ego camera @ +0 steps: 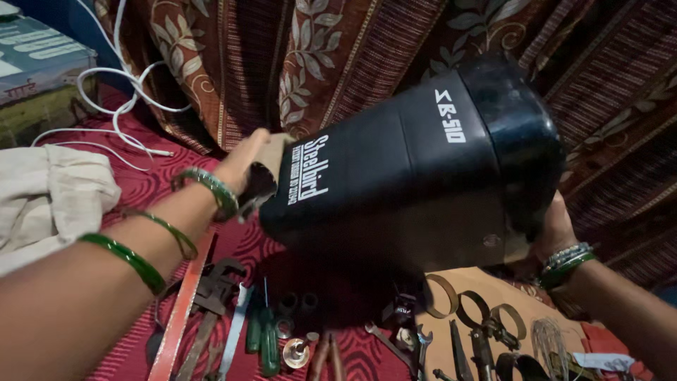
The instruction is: The person wipes the exterior of a black plastic tool box with a cloth, opens the box, and then uses the cloth and their hands to handle various tools including a pipe wrench, pliers, and a screwdriver on a red patterned surface.
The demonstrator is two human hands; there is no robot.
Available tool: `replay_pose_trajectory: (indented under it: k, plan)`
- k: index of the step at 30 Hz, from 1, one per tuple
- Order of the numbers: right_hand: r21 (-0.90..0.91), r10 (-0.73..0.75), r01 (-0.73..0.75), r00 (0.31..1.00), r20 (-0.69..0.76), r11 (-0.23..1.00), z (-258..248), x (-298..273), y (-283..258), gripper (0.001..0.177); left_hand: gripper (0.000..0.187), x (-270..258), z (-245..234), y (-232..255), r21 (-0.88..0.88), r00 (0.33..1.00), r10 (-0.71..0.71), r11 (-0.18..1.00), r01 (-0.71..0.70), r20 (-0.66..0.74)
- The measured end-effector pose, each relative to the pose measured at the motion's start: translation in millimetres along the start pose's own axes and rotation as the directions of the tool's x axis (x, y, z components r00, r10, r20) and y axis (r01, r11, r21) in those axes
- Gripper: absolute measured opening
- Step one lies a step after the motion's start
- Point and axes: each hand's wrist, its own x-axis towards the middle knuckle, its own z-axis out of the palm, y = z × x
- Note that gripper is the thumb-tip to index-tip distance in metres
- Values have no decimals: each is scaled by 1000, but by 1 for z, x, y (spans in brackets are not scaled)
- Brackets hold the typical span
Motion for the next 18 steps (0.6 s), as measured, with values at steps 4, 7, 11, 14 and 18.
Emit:
replay_pose_trajectory:
  k: [4,7,11,14,18]
  plan:
    - [77,29,-34,997,65,996,-3,9,4,50,51,-8,21,-41,-645,917,-314,759,88,-244]
    - [87,2,-5,999,35,996,-29,28,31,60,54,-55,55,-38,-533,925,-146,843,-70,-352]
    - [27,5,-4,1000,-13,1000,-83,82,67,64,55,-93,88,10,-599,909,-249,801,-1,-334]
    - [-869,-578,487,735,353,89,-116,101,92,97,69,-111,101,31,-648,926,-309,755,98,-219]
    - [-349,-192,166,980,-44,922,-120,117,91,80,75,-118,103,43,-475,966,-176,878,66,-191]
